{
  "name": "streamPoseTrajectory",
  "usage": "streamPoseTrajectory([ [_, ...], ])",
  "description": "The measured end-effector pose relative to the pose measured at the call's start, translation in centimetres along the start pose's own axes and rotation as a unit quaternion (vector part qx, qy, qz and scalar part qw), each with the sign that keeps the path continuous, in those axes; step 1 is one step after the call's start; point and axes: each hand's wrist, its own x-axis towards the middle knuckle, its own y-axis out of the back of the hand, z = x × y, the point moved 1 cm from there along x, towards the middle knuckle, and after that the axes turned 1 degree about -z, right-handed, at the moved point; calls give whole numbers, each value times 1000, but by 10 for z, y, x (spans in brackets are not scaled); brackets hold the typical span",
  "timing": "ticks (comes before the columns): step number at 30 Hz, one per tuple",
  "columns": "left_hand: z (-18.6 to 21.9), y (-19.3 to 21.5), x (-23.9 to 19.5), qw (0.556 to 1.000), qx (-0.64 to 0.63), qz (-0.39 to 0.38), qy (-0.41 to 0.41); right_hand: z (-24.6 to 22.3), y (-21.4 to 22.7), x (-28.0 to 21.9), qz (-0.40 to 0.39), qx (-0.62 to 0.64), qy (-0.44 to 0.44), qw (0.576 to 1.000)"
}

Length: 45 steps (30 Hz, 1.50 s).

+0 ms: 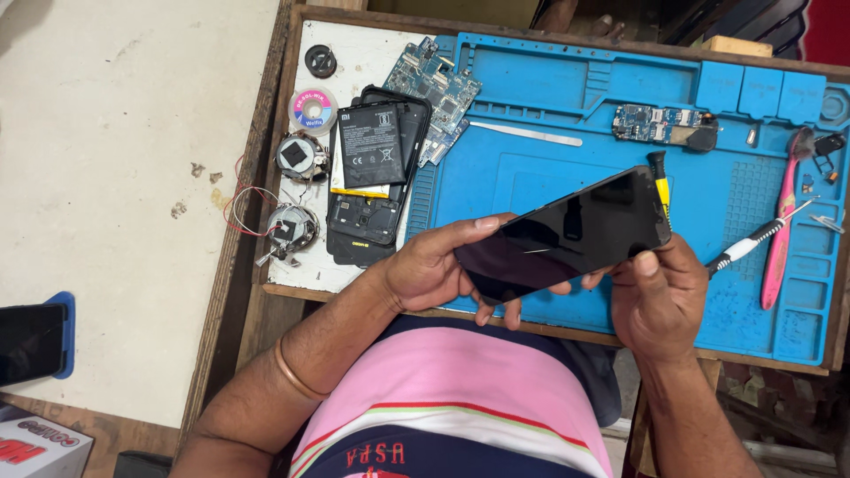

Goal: The person uses a screwdriver to remove screws from a disassembled smartphone on a blue mat, then picks up the device and inspects the internal components.

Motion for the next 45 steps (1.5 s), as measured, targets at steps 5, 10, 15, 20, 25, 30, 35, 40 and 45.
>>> streamPoseTrajectory([
  [5,2,-3,-1,1000,12,8,-6,-3,-5,2,-7,3,-10,1000],
  [10,-2,0,-2,1000,12,21,-12,4,2,-2,-16,-8,-6,1000],
  [15,2,-6,-1,998,21,31,-52,9,3,-4,-44,-26,-8,999],
  [20,3,-8,-3,997,27,47,-63,8,0,-4,-75,-71,-19,994],
  [25,1,-6,-5,994,25,65,-89,8,-3,-2,-70,-139,-61,986],
  [30,3,-7,-6,989,11,80,-126,8,-10,-1,-109,-198,-89,970],
  [35,5,-3,-4,985,-16,77,-153,6,-13,0,-110,-219,-94,965],
  [40,3,0,-4,982,-15,77,-171,6,-13,-1,-108,-222,-100,964],
  [45,4,1,-3,981,-37,84,-169,6,-12,-1,-108,-204,-103,967],
])
